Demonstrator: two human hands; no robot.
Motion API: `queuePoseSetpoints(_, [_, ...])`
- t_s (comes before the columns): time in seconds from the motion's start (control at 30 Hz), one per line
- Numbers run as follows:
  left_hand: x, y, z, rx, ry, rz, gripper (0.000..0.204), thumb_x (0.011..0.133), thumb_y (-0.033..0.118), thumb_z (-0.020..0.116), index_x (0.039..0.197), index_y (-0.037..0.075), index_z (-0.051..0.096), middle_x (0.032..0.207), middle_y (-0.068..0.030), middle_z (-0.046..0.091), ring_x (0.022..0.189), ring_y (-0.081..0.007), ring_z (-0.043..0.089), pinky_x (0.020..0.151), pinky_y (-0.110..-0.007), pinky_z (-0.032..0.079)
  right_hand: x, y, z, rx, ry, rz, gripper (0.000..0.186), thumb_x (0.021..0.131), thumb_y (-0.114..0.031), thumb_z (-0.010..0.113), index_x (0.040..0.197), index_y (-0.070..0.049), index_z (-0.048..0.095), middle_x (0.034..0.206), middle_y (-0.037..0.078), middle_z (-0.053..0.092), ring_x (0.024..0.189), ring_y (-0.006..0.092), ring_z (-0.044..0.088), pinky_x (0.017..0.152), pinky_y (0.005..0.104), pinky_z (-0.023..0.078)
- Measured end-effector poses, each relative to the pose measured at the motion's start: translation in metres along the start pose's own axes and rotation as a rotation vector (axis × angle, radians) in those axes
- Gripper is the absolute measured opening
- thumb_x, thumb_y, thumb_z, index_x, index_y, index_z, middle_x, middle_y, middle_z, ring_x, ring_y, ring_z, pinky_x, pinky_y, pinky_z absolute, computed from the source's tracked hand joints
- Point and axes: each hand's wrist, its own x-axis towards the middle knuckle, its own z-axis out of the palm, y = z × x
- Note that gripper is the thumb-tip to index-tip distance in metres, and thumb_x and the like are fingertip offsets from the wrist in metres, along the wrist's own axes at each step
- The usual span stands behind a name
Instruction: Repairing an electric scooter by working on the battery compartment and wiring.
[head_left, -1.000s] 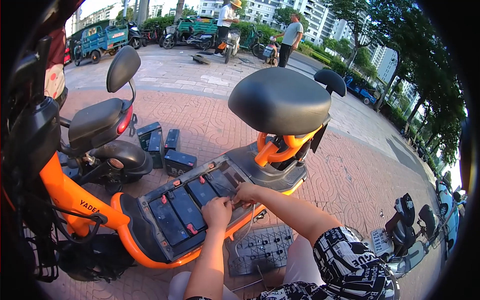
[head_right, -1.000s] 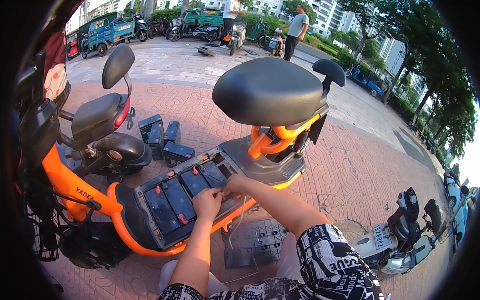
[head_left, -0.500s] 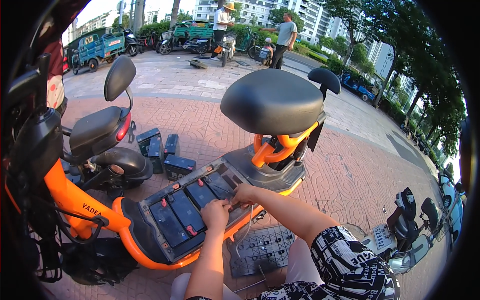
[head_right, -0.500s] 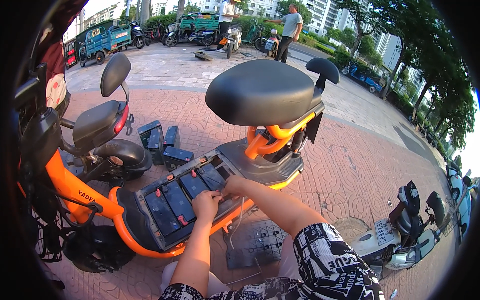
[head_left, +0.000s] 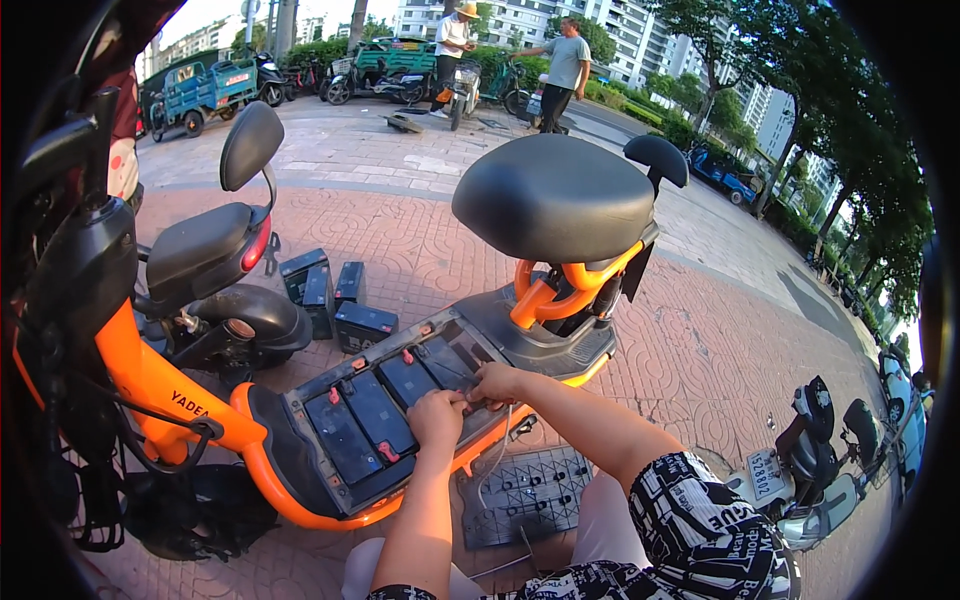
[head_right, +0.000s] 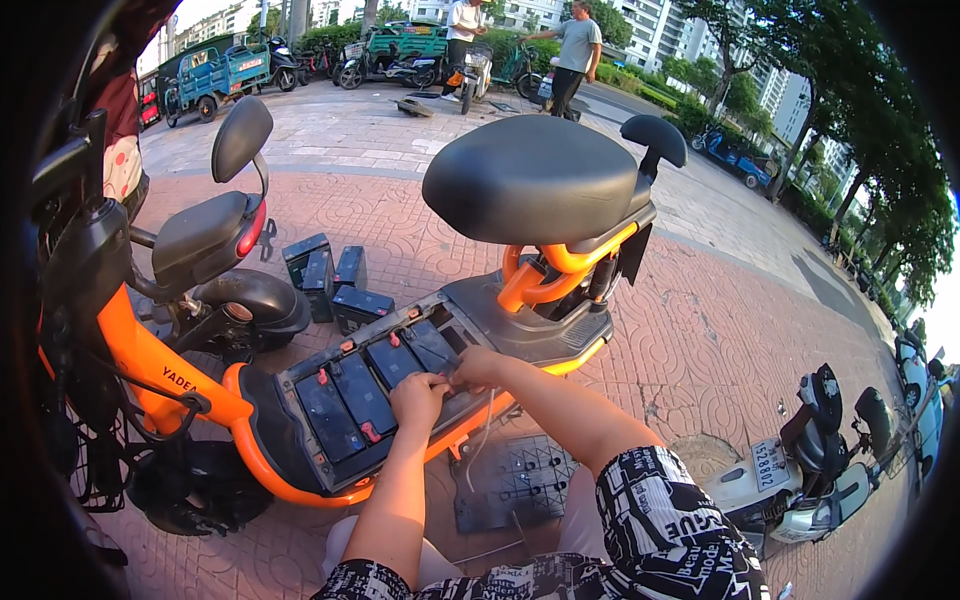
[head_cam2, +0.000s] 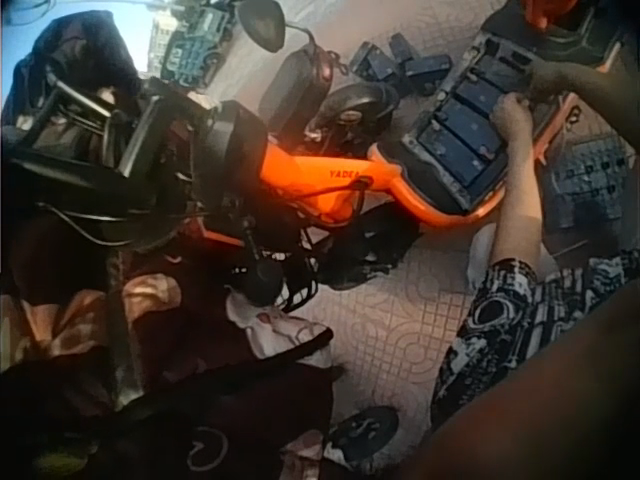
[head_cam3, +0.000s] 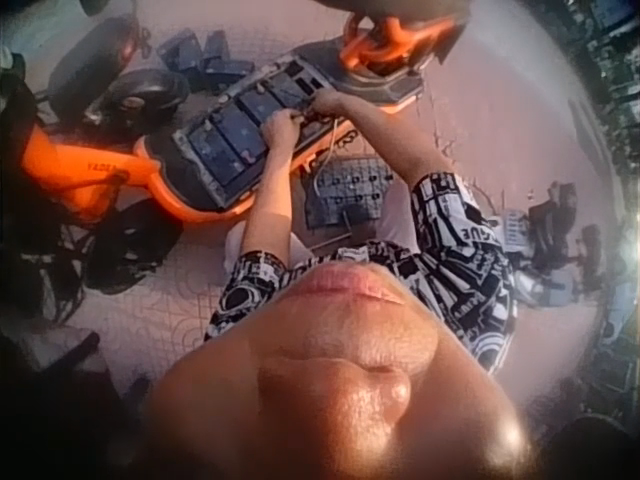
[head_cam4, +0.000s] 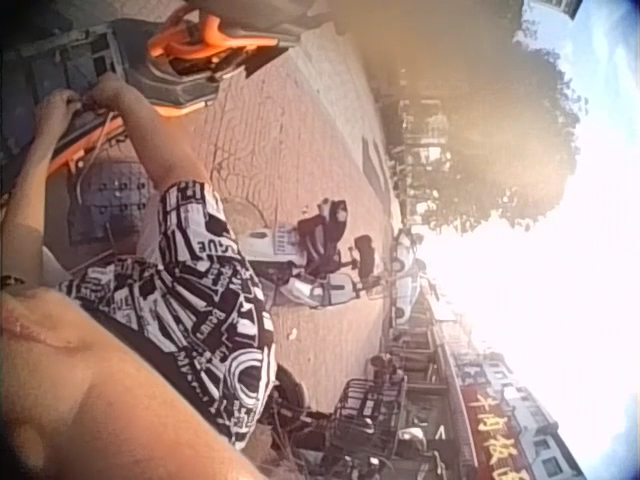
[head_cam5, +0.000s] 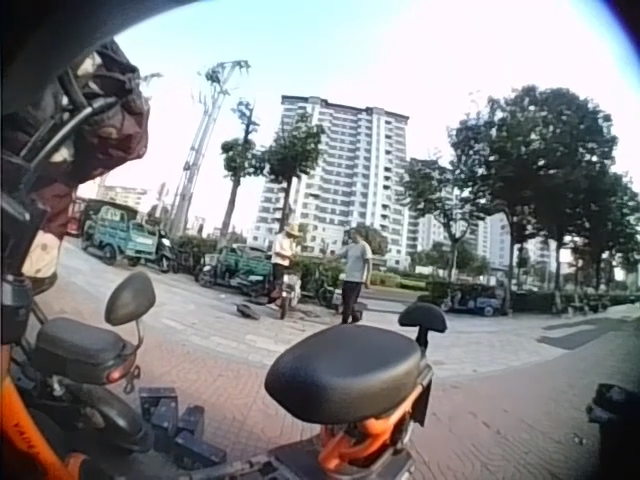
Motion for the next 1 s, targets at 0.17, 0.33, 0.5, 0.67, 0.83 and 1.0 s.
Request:
queuePoseSetpoints(0.17, [-0.001,0.006,-0.002,0.02,0.008,0.035,0.011,0.08,0.023,0.07,0.081,0.015,0.077,0.086,-0.0059,0.071,0.082,-0.029,0.067,0.073,-0.044,0.048,0.002,0.007,0.001,0.071,-0.017,-0.066,0.028,0.082,-0.007,0.073,0.103,0.007,0.062,0.07,0.008,0.06,0.048,0.0137,0.051,0.044,0.0275,0.041])
queuePoseSetpoints(0.33, [-0.002,0.005,-0.003,0.042,0.019,0.046,0.012,0.08,0.022,0.068,0.081,0.015,0.077,0.087,-0.0057,0.071,0.082,-0.029,0.067,0.072,-0.044,0.048,0.006,0.008,0.003,0.053,0.009,-0.073,0.029,0.082,-0.007,0.073,0.105,0.008,0.061,0.071,0.009,0.061,0.048,0.0135,0.051,0.044,0.0274,0.04])
queuePoseSetpoints(0.5, [-0.001,0.011,-0.004,0.04,0.008,0.023,0.011,0.078,0.023,0.071,0.083,0.015,0.078,0.09,-0.0075,0.07,0.087,-0.0304,0.067,0.077,-0.043,0.05,0.007,0.017,-0.001,-0.07,0.046,-0.127,0.042,0.075,-0.022,0.075,0.104,0.007,0.063,0.073,0.013,0.065,0.056,0.0191,0.061,0.05,0.0317,0.048])
queuePoseSetpoints(0.67, [-0.002,0.008,-0.006,0.021,-0.001,0.001,0.011,0.078,0.023,0.071,0.082,0.015,0.078,0.091,-0.0072,0.07,0.087,-0.0305,0.066,0.078,-0.043,0.049,-0.031,0.001,-0.004,-0.03,0.085,-0.154,0.045,0.081,-0.022,0.067,0.112,0.01,0.059,0.091,0.019,0.067,0.064,0.0211,0.068,0.059,0.0323,0.053])
queuePoseSetpoints(0.83, [-0.002,0.008,-0.005,-0.007,0.012,0.009,0.011,0.078,0.023,0.071,0.081,0.015,0.078,0.089,-0.0072,0.07,0.087,-0.0306,0.066,0.078,-0.042,0.049,-0.061,0.005,-0.016,-0.059,0.081,-0.257,0.044,0.086,-0.024,0.062,0.119,0.004,0.059,0.109,0.018,0.067,0.082,0.0222,0.071,0.075,0.0335,0.055])
queuePoseSetpoints(1.0, [0.0,0.007,-0.004,-0.015,0.035,0.029,0.011,0.078,0.023,0.07,0.079,0.015,0.077,0.087,-0.008,0.069,0.085,-0.0306,0.066,0.076,-0.041,0.05,-0.09,0.004,-0.028,-0.257,0.101,-0.259,0.047,0.087,-0.034,0.064,0.121,-0.002,0.061,0.112,0.018,0.067,0.107,0.03,0.063,0.092,0.0361,0.048])
